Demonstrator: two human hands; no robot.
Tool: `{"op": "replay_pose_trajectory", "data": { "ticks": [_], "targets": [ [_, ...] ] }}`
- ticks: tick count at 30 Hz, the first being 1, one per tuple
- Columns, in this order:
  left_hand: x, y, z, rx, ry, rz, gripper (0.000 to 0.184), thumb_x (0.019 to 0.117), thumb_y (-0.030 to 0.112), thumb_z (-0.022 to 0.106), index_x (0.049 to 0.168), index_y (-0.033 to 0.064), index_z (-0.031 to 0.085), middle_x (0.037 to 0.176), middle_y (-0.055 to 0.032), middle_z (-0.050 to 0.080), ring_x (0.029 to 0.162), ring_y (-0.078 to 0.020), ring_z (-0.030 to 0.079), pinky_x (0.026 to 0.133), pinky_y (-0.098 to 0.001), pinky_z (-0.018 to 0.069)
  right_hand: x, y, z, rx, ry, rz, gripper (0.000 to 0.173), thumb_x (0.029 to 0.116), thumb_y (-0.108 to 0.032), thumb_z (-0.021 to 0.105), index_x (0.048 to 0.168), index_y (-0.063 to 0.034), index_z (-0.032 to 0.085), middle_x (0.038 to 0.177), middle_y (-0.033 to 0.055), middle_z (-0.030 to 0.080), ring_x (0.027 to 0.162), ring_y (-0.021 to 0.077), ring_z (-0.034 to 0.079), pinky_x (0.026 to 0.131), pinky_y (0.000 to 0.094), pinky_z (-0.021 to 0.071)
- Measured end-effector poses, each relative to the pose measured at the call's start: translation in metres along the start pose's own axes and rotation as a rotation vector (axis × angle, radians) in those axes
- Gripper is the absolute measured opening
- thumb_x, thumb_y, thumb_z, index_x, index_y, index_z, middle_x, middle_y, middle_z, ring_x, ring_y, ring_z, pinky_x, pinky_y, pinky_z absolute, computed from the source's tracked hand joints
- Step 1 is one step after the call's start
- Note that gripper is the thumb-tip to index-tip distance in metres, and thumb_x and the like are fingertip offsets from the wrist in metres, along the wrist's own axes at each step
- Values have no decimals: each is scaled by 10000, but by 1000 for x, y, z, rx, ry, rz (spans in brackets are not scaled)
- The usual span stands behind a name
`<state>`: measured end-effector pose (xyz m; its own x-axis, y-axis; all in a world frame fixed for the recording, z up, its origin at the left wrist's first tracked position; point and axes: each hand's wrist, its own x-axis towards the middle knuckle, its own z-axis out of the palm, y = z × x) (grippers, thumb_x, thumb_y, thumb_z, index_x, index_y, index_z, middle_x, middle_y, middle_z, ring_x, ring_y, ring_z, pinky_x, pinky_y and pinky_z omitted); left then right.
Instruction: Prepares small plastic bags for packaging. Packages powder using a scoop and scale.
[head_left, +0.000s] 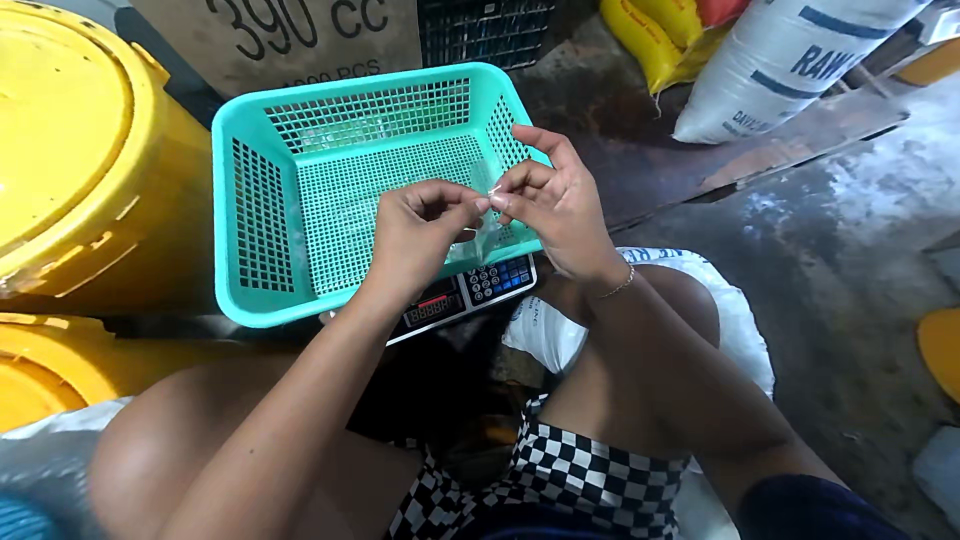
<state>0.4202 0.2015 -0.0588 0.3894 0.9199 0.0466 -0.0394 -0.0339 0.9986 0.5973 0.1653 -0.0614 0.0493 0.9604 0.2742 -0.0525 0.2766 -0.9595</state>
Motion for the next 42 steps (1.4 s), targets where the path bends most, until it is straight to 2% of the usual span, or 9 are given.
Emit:
{"op": "replay_pose_trajectory", "data": {
  "ticks": [8, 13, 18, 20, 24, 29, 33, 38, 42],
  "targets": [
    [4, -1, -2, -91, 118, -37, 91, 1002, 62, 614, 946, 76, 685, 891, 20, 707, 816, -71, 691, 764, -253, 601, 0, -2, -2, -52, -1, 62, 448, 899, 112, 633, 1258, -26, 403, 897, 1, 652, 751, 75, 679, 732, 238, 608],
    [9, -11, -13, 222, 229, 254, 78, 978, 120, 656, 994, 53, 694, 917, 18, 706, 812, -25, 679, 738, -209, 583, 0, -3, -4, -302, 85, 77, 473, 835, 68, 614, 1260, -1, 417, 844, -2, 621, 654, 26, 603, 594, 169, 525],
    [3, -9, -9, 616, 55, 537, 121, 967, 129, 656, 975, 26, 719, 928, -75, 700, 856, -86, 687, 757, -217, 581, -8, -1, 2, -845, 47, -279, 522, 821, -70, 721, 1315, 13, 574, 1289, 188, 592, 1148, 267, 596, 852, 356, 537],
    [1, -8, -6, 716, -25, 594, 117, 961, 121, 655, 963, 23, 721, 923, -102, 709, 866, -167, 694, 763, -295, 583, -5, 6, 2, -948, 36, -385, 381, 800, -74, 720, 1174, -5, 701, 1198, 187, 652, 1092, 314, 611, 883, 396, 533],
    [-5, -5, -1, 864, -3, 588, 95, 900, 94, 659, 921, 17, 709, 900, -143, 697, 863, -279, 691, 717, -390, 567, -10, 9, 8, -1044, 18, -378, 88, 856, -19, 707, 936, -17, 743, 930, 135, 703, 896, 283, 669, 760, 383, 551],
    [-6, -1, -5, 795, 5, 475, 120, 927, 124, 632, 939, 29, 705, 895, -102, 704, 832, -193, 692, 712, -334, 570, -13, 0, 10, -912, -71, -294, 345, 774, -64, 672, 1115, -16, 695, 1073, 128, 666, 965, 238, 651, 728, 358, 555],
    [-3, -3, -8, 686, -72, 452, 114, 913, 145, 629, 927, 62, 706, 871, -37, 706, 794, -79, 688, 709, -235, 576, -14, 14, 14, -950, -16, -342, 235, 814, -117, 781, 1009, -2, 719, 980, 142, 686, 920, 270, 672, 761, 383, 571],
    [1, -1, -15, 883, -53, 573, 72, 886, 64, 679, 900, -2, 703, 868, -153, 701, 826, -282, 696, 732, -403, 571, -12, 20, 14, -1027, 114, -392, 113, 888, 10, 650, 951, 11, 744, 922, 143, 703, 835, 245, 691, 696, 340, 584],
    [-4, 2, -8, 1020, 4, 474, 188, 855, 163, 695, 955, 4, 701, 946, -173, 702, 914, -362, 681, 711, -495, 541, -13, 19, 15, -1016, 145, -379, 53, 891, -16, 682, 910, 7, 726, 850, 129, 701, 729, 199, 688, 608, 306, 571]
  ]
}}
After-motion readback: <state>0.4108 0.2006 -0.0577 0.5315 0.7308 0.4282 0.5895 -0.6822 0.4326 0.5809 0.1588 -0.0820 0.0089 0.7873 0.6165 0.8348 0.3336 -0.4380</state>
